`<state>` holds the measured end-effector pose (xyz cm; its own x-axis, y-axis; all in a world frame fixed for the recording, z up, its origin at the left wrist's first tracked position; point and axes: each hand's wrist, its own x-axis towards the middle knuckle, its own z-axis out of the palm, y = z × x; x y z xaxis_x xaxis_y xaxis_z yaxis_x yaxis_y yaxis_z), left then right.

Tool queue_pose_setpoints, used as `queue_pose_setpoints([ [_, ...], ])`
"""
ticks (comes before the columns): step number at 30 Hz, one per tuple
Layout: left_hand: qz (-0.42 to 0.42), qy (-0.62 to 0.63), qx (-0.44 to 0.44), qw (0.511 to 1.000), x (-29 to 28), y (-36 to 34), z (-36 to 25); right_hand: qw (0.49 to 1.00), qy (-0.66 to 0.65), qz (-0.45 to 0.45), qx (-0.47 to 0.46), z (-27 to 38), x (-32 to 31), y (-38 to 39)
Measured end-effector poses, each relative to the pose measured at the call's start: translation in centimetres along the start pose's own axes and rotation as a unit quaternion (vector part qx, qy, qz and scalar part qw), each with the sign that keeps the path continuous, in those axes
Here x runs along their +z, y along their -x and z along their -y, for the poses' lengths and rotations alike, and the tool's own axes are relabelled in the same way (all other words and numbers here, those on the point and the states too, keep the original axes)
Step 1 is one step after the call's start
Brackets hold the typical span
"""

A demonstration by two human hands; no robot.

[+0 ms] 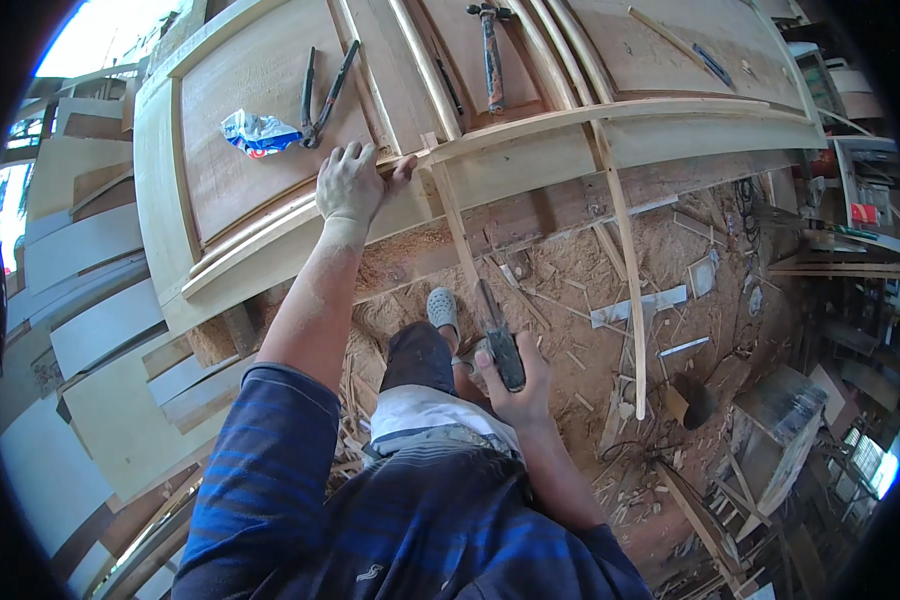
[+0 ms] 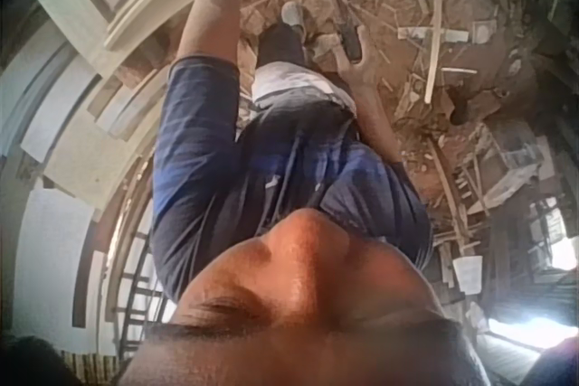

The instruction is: The person measures wooden trim strips, cuts them using a miter saw and a hand saw, and fits the pieces onto a wooden door frame.

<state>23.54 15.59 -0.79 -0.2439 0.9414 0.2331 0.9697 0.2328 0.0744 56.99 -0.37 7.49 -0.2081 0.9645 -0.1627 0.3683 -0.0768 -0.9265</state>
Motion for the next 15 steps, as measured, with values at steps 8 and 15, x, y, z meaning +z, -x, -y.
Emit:
queue_pose_setpoints([
  [8,0.011,-0.008,-0.001,1.0,-0.3,0.0,0.0,0.999,0.03,0.007,-0.011,-0.3,0.4,-0.9],
  [15,0.013,-0.001,-0.003,1.0,-0.7,-0.2,-0.3,1.0,-0.013,0.005,0.013,0.3,-0.8,-0.7],
])
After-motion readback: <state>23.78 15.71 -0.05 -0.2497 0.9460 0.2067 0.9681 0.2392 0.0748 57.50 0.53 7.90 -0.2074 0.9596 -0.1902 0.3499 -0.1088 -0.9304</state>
